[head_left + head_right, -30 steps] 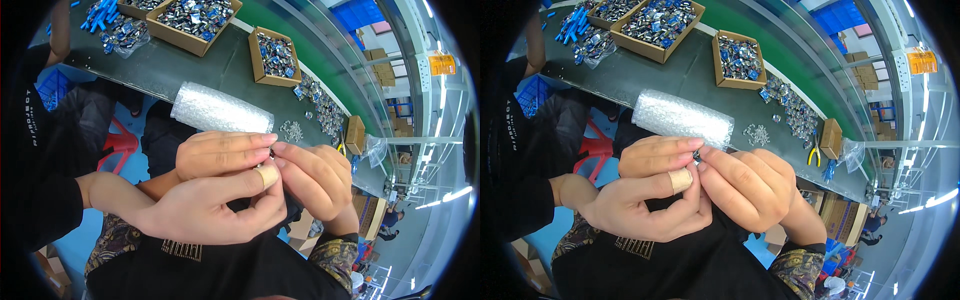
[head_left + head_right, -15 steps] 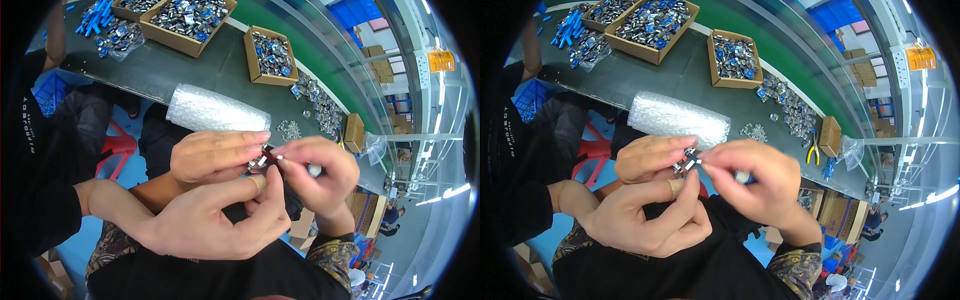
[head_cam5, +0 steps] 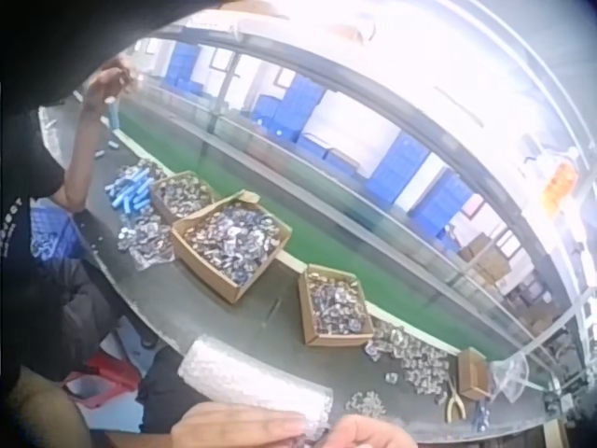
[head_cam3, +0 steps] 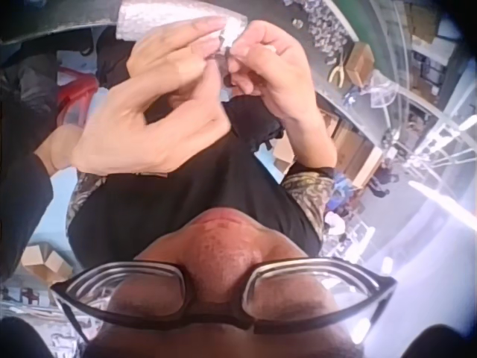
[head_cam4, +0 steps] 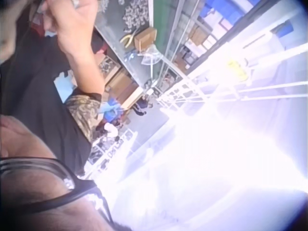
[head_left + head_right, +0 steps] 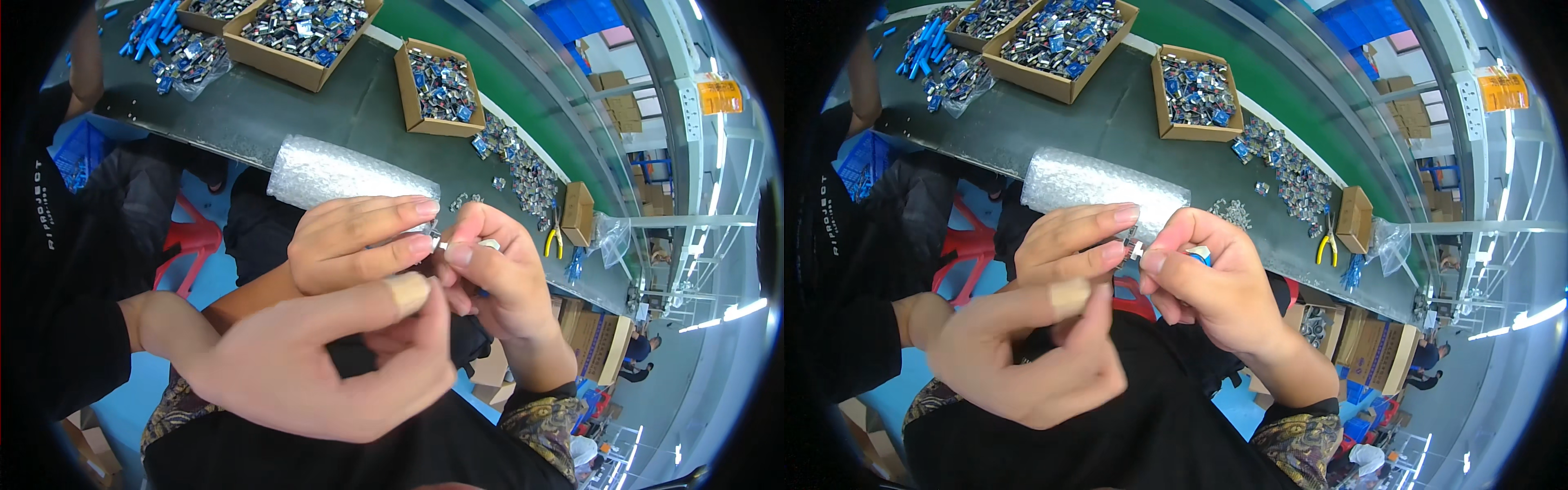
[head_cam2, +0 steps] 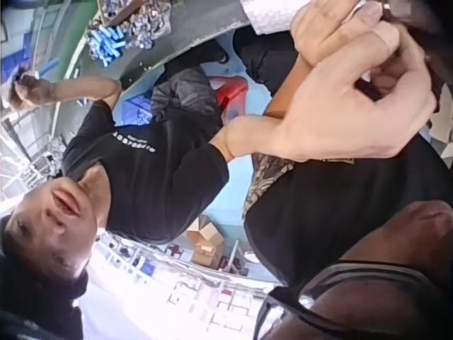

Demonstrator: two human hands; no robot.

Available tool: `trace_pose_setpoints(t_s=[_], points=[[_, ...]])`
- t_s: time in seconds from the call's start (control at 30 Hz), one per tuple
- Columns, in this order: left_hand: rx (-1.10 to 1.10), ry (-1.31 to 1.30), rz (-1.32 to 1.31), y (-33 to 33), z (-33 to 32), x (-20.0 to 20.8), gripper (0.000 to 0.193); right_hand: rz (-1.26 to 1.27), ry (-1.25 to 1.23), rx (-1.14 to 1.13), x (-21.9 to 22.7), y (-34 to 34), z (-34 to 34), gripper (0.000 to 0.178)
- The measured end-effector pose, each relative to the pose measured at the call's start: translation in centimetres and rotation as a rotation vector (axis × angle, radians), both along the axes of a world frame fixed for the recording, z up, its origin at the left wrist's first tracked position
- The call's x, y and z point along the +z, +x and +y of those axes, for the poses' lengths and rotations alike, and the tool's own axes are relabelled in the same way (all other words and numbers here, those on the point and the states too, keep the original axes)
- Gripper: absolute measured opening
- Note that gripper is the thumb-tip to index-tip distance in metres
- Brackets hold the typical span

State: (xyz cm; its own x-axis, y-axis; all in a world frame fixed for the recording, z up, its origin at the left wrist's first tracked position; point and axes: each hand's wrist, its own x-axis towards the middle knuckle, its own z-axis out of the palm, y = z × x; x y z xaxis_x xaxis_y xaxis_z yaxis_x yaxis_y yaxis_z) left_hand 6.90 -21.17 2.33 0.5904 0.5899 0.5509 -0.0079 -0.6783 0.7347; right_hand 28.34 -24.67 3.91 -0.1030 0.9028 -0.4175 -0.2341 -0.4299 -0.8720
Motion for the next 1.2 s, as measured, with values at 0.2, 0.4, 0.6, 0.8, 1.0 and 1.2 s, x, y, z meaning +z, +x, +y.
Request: trace_pose_setpoints(t_s=[0.2,0.4,0.6,0.8,1.0,1.2], points=[[0.222,0.377,-0.581,6.4,3.6,-10.8,0.028,-0.048,-0.006,-0.004,0.3,-0.4,0.1,0.009],[0.17,0.351,-0.608,7.0,3.7,-10.9,0.04,-0.051,0.014,-0.031,0.4,-0.2,-0.1,0.011],[0.185,0.351,-0.611,6.9,3.7,-10.9,0.04,-0.087,0.02,-0.021,0.6,-0.5,0.1,0.011],[0.251,0.351,-0.621,7.2,3.7,-10.9,0.035,-0.102,0.037,-0.018,0.7,-0.7,0.3,0.011],[0.302,0.343,-0.629,7.3,3.5,-10.7,0.033,-0.089,0.079,-0.012,0.1,-0.5,0.3,0.012],[0.213,0.323,-0.538,6.8,3.8,-10.9,0.043,-0.088,0.076,-0.026,-0.2,-0.1,0.2,0.012]])
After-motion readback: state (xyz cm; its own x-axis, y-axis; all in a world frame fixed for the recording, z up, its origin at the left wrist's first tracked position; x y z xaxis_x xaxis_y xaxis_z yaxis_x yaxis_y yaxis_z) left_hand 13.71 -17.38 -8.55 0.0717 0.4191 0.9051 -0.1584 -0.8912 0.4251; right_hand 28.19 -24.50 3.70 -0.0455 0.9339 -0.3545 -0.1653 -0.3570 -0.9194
